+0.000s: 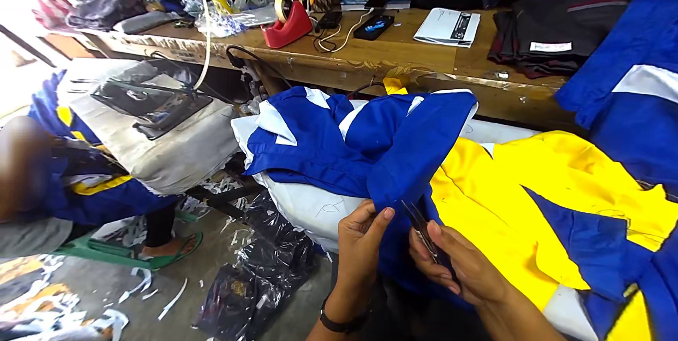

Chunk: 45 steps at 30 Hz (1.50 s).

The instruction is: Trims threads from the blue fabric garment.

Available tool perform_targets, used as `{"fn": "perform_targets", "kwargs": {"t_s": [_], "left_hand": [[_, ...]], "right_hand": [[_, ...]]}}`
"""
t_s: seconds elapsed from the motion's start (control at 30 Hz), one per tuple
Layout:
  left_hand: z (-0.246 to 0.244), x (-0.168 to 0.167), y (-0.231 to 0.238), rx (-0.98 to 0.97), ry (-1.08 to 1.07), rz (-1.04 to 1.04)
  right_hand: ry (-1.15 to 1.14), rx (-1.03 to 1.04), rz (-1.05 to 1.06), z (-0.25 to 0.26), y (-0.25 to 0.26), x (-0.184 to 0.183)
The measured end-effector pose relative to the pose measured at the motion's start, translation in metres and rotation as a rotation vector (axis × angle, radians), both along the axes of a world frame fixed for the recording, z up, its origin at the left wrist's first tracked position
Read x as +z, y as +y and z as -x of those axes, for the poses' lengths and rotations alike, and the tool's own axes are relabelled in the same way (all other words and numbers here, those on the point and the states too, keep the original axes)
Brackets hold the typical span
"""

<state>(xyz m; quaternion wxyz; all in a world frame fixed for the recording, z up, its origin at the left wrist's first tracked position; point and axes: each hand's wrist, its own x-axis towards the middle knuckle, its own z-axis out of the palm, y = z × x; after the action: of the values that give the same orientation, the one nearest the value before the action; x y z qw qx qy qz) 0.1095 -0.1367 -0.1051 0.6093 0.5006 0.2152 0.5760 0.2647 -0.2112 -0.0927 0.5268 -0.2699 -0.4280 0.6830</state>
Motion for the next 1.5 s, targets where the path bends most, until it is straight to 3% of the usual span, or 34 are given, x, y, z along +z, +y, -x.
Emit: {"fn": "perform_targets", "kwargs": {"t_s": [0.47, 0.73, 0.8, 0.93, 1.0, 1.1, 1.13, 1.27, 1.3, 1.4, 1.5], "left_hand": [[-0.001, 0.001, 0.002, 0.057, 0.095, -0.158], [-0.004, -0.004, 0.001, 0.184, 0.207, -0.286], [-0.005, -0.006, 0.001, 0.195, 0.205, -0.311], [-0.007, -0.005, -0.001, 0.176, 0.185, -0.318], [-0.006, -0.003, -0.002, 0.159, 0.190, -0.310], [-0.006, -0.001, -0.003, 0.137, 0.192, -0.297], [-0.006, -0.001, -0.003, 0.136, 0.190, -0.297], [-0.007, 0.000, -0.007, 0.115, 0.161, -0.297], [-0.007, 0.001, -0.008, 0.120, 0.166, -0.297], [-0.008, -0.001, -0.009, 0.174, 0.210, -0.325], [-0.009, 0.000, -0.011, 0.209, 0.239, -0.376]], "right_hand": [[-0.023, 0.032, 0.040, 0.000, 0.002, 0.001], [-0.066, -0.041, 0.050, 0.001, 0.000, 0.003], [0.011, -0.028, 0.108, 0.002, -0.002, 0.005], [0.413, 0.246, 0.245, -0.001, -0.001, 0.002], [0.326, 0.168, 0.185, 0.001, -0.001, 0.000], [-0.205, -0.262, -0.068, 0.010, -0.004, 0.000], [-0.244, -0.298, -0.096, 0.011, -0.005, 0.000], [0.317, 0.146, 0.132, 0.003, -0.004, 0.000], [0.254, 0.088, 0.100, 0.004, -0.005, -0.001], [-0.254, -0.334, -0.144, 0.011, -0.006, -0.004], [0.002, -0.156, -0.010, 0.010, -0.008, -0.001]]}}
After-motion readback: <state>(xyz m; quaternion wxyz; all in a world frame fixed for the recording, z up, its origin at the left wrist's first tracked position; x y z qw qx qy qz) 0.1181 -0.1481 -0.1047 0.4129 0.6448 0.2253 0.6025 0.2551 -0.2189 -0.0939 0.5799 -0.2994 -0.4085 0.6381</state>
